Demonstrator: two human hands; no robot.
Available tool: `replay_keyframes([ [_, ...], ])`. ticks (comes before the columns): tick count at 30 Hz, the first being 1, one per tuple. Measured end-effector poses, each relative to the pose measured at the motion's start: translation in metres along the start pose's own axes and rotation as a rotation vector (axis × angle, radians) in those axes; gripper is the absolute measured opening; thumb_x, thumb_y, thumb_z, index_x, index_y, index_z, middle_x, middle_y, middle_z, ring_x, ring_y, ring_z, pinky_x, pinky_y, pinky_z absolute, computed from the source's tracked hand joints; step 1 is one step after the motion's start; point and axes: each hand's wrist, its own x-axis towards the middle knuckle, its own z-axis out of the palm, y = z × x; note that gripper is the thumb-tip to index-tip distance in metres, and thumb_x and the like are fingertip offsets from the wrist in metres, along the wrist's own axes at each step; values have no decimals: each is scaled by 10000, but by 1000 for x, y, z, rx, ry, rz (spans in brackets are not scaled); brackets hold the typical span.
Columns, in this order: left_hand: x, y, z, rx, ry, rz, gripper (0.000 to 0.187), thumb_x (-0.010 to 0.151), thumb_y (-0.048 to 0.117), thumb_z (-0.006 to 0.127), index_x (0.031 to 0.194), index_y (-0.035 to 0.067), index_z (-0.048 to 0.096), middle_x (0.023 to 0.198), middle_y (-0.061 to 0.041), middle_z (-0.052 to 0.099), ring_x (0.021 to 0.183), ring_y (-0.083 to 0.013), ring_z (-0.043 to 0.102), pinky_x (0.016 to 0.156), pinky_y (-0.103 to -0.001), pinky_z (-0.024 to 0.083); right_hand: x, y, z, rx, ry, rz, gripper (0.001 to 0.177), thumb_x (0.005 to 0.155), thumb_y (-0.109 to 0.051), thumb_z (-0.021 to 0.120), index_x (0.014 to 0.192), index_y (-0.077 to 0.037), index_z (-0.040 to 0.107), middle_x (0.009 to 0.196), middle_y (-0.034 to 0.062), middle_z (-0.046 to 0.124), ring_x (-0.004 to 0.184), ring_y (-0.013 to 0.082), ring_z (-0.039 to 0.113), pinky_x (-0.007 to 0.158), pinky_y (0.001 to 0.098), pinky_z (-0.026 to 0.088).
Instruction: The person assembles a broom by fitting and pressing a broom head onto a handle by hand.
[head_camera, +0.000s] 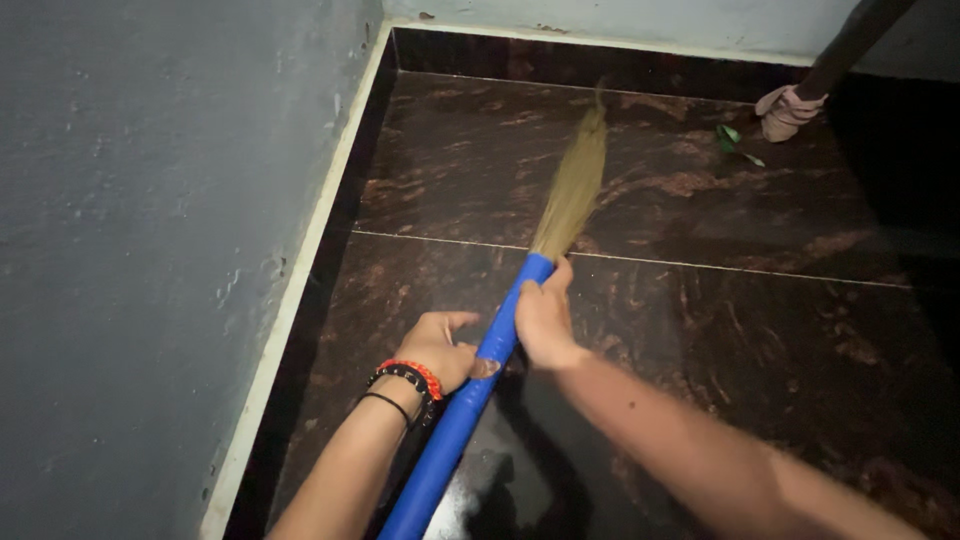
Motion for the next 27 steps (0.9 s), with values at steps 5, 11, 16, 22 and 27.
replay_keyframes([
  [5,-5,13,-5,196,80,95,734,685,60,886,1374,78,634,1128,-151,752,946,-166,736,873,-316,572,25,3,-22,-444,-50,-211,505,961,-103,443,1435,-184,598,1410,308,544,1315,463,547,1127,443,419],
  [11,-15,21,-7,236,41,25,625,689,48,834,1297,132,712,1029,-139,800,885,-187,764,837,-323,579,66,-23,-58,-1344,-377,-891,602,841,-80,657,1426,-202,578,1594,212,370,1476,508,316,1116,518,388],
  [16,-19,25,-8,240,22,19,643,669,40,824,1296,126,705,1012,-146,807,870,-200,771,823,-335,596,54,-44,-51,-1497,-452,-906,715,761,-293,835,1371,-102,514,1514,330,351,1395,568,345,1065,541,440],
  [22,-12,22,-9,311,62,13,719,634,150,848,1328,130,662,1049,-122,790,936,-221,768,867,-338,595,45,-52,-46,-1539,-432,-1139,665,727,-340,859,1242,-45,561,1313,502,485,1225,574,561,1113,521,460],
  [27,-15,31,-1,410,81,210,711,657,194,831,1333,101,631,1055,-138,784,969,-254,768,880,-363,592,50,-44,-47,-1498,-415,-1108,698,681,-335,866,1256,-87,558,1239,510,502,1128,604,579,976,521,517],
])
